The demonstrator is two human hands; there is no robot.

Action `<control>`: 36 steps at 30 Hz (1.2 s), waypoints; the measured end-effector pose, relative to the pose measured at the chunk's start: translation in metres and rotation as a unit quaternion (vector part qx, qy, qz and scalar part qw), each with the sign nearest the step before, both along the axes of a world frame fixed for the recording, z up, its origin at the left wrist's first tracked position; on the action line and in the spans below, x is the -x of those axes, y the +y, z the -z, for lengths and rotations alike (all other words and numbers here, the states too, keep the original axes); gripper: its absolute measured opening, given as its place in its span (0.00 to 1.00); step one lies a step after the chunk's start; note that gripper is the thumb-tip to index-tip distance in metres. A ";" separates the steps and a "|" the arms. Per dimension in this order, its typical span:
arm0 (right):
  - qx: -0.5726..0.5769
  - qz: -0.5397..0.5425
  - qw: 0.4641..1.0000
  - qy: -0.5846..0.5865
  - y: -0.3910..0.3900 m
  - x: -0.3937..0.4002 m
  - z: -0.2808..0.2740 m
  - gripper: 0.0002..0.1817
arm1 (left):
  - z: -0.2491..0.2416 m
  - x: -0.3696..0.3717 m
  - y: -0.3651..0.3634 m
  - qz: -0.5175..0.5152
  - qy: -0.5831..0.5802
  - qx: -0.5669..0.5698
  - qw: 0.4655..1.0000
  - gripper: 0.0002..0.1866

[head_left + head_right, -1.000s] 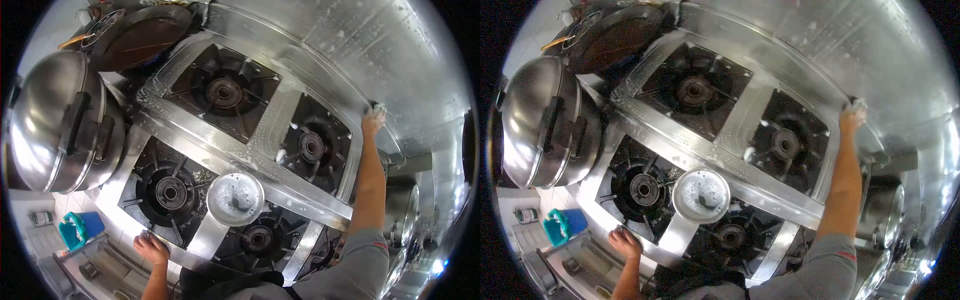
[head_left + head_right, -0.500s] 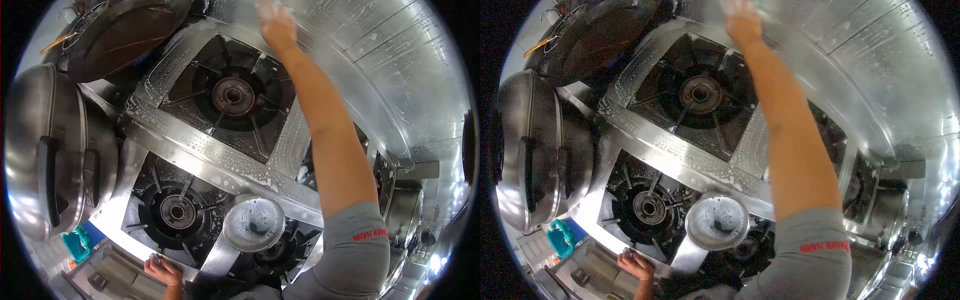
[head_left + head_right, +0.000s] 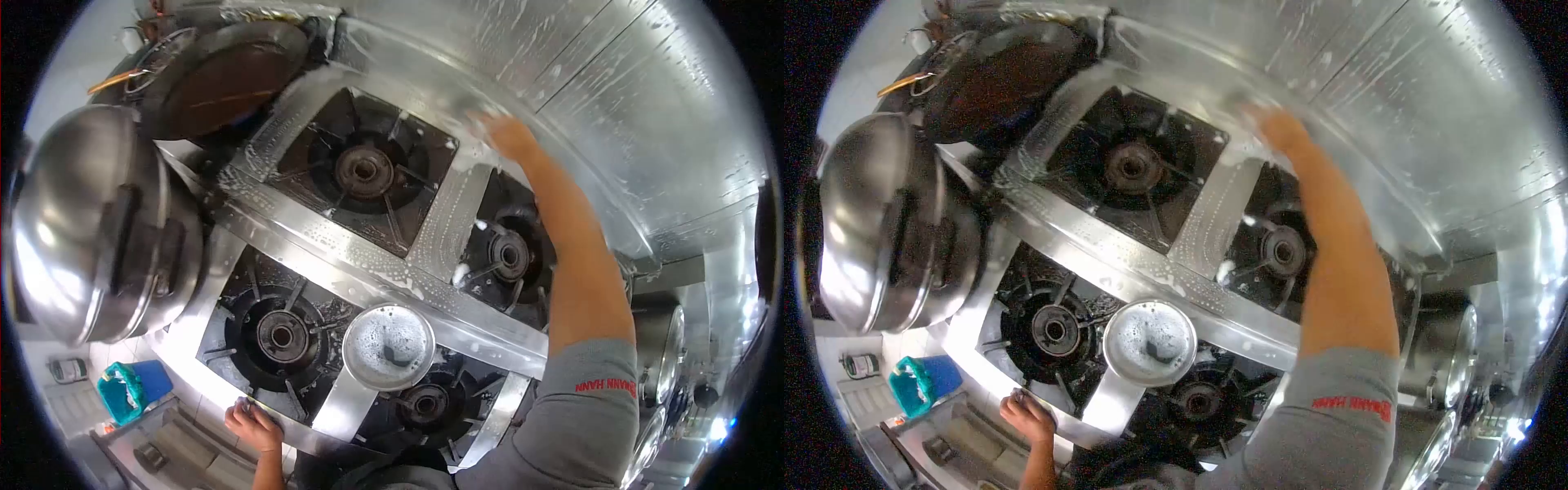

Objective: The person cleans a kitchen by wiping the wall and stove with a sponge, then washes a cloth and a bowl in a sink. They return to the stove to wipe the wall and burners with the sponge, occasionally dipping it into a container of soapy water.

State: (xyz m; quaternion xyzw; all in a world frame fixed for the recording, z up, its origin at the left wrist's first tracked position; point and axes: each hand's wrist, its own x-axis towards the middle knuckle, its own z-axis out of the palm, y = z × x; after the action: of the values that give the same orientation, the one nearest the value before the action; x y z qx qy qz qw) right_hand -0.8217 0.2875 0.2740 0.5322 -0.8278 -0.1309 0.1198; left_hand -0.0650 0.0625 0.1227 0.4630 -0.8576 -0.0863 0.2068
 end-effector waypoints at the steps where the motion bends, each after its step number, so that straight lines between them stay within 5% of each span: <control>1: -0.021 0.073 0.997 -0.017 0.038 -0.026 -0.016 0.25 | -0.003 0.000 0.000 0.000 0.001 -0.007 1.000 0.15; 3: -0.038 0.149 0.988 0.020 0.134 -0.022 -0.001 0.24 | -0.004 -0.002 0.000 0.006 0.021 0.009 1.000 0.14; 5: -0.196 0.284 0.937 0.051 0.193 -0.064 -0.031 0.17 | -0.005 -0.005 -0.001 0.011 0.025 0.033 0.999 0.14; 7: 0.085 0.381 0.919 0.049 0.270 -0.089 -0.028 0.15 | -0.010 -0.004 0.001 0.007 0.038 0.036 0.999 0.13; 10: 0.192 0.313 0.930 0.019 0.280 -0.168 -0.051 0.14 | -0.018 -0.011 0.006 0.007 0.030 0.058 0.998 0.13; 13: 0.359 0.373 0.730 -0.446 0.196 -0.288 -0.096 0.21 | -0.009 -0.017 0.008 0.005 0.035 0.083 0.996 0.13; 14: 0.355 0.301 0.670 -0.578 0.179 -0.314 -0.093 0.22 | -0.009 -0.018 0.010 -0.004 0.029 0.079 0.996 0.13; 16: 0.289 0.183 0.765 -0.545 0.126 -0.379 -0.095 0.22 | -0.010 -0.020 0.014 -0.005 0.022 0.077 0.997 0.13; 17: 0.293 0.143 0.734 -0.596 0.104 -0.397 -0.079 0.21 | -0.010 -0.021 0.015 -0.015 0.009 0.071 0.997 0.13; 18: 0.289 0.077 0.772 -0.561 0.082 -0.402 -0.046 0.20 | -0.011 -0.021 0.016 -0.027 -0.003 0.066 0.997 0.13; 21: 0.281 0.085 0.741 -0.604 0.010 -0.439 -0.009 0.25 | -0.020 -0.025 0.021 -0.026 -0.023 0.055 0.998 0.14; 24: 0.198 0.144 0.872 -0.424 -0.019 -0.478 -0.010 0.23 | -0.021 -0.028 0.023 -0.026 -0.023 0.052 0.998 0.14; 29: 0.428 0.076 0.819 -0.374 -0.027 -0.572 0.002 0.21 | -0.021 -0.038 0.016 -0.020 0.000 0.017 1.000 0.13; 34: 0.332 0.088 0.748 -0.568 -0.022 -0.716 0.019 0.19 | -0.010 -0.074 -0.023 0.071 0.056 -0.134 0.987 0.14; 36: 0.278 0.103 0.708 -0.641 -0.031 -0.760 0.047 0.25 | -0.011 -0.109 -0.022 0.142 0.249 -0.449 0.846 0.11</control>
State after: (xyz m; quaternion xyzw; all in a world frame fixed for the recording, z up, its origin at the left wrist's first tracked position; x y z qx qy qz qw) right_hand -0.0617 0.2568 0.2273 0.3422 -0.7540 0.4664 -0.3112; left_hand 0.0442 0.0406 0.1341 0.3414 -0.7012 -0.6027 0.1686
